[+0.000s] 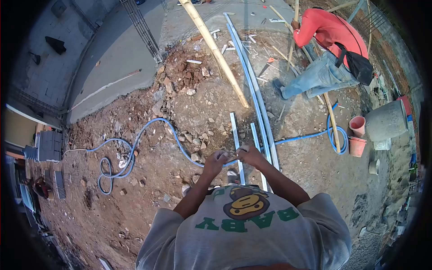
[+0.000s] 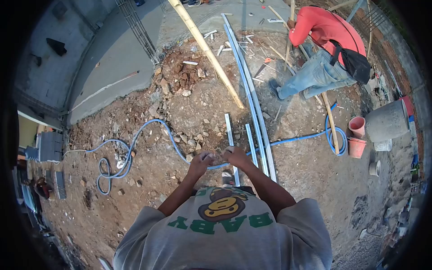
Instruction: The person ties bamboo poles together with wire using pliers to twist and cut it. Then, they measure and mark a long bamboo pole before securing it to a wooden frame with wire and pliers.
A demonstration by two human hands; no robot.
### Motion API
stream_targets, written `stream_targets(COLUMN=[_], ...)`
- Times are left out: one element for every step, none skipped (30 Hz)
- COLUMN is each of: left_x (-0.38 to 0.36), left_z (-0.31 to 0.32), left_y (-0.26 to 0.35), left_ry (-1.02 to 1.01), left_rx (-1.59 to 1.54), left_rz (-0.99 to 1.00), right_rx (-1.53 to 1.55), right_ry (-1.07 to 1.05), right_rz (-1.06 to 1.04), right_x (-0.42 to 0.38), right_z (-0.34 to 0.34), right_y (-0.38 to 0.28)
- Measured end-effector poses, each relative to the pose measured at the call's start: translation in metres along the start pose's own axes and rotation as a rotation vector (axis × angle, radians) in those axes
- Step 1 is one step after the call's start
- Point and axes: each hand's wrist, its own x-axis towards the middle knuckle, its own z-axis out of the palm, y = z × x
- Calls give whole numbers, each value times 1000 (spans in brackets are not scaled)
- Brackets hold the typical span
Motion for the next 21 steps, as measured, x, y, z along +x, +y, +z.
stream_targets(left_x=[-6, -13, -14, -21, -30, -40, -40, -37, -37, -40, -41, -42, -44, -48, -49, -49, -50, -51, -54, -57, -59], left_z=[-5, -9, -21, -42, -64, -83, -95, -112, -134, -157, -180, -203, -224, -249, -269, -291, -315, -337, -358, -376, -393], left_y=[1, 1, -15, -19, -26, -37, -51, -61, -64, -62, -64, -66, -67, -68, -72, -76, -82, -87, -91, -94, -96], left_ry=[33, 66, 68, 106, 142, 163, 173, 181, 185, 198, 212, 229, 246, 242, 280, 320, 360, 410, 455, 495, 533], left_rx=[38, 77, 13, 37, 62, 32, -6, -35, -56, -81, -77, -83, -102, -100, -141, -174, -193, -216, -234, -249, -262], left_rz=[0, -3, -12, -43, -76, -101, -112, -112, -105, -96, -95, -90, -97, -101, -77, -56, -36, -50, -67, -83, -94], right_rx=[-23, 24, -21, 7, 37, 62, 61, 28, 1, -46, -104, -172, -236, -308, -381, -435, -476, -507, -484, -459, -434], right_ry=[-29, -52, -33, -54, -75, -100, -106, -133, -153, -160, -165, -169, -192, -226, -271, -308, -343, -374, -389, -400, -404], right_rz=[-22, -38, 18, 14, 14, -37, 2, 3, -2, -33, -67, -102, -153, -195, -232, -250, -272, -297, -265, -230, -197], right_x=[4, 8, 2, 10, 20, 32, 33, 47, 56, 63, 65, 69, 75, 82, 88, 93, 101, 110, 119, 127, 136], right_z=[-2, -2, 6, 23, 41, 62, 75, 92, 112, 134, 156, 177, 201, 225, 242, 255, 269, 285, 298, 308, 314], right_y=[-1, -2, -24, -36, -45, -54, -68, -71, -83, -95, -109, -128, -139, -142, -147, -159, -172, -185, -196, -206, -214])
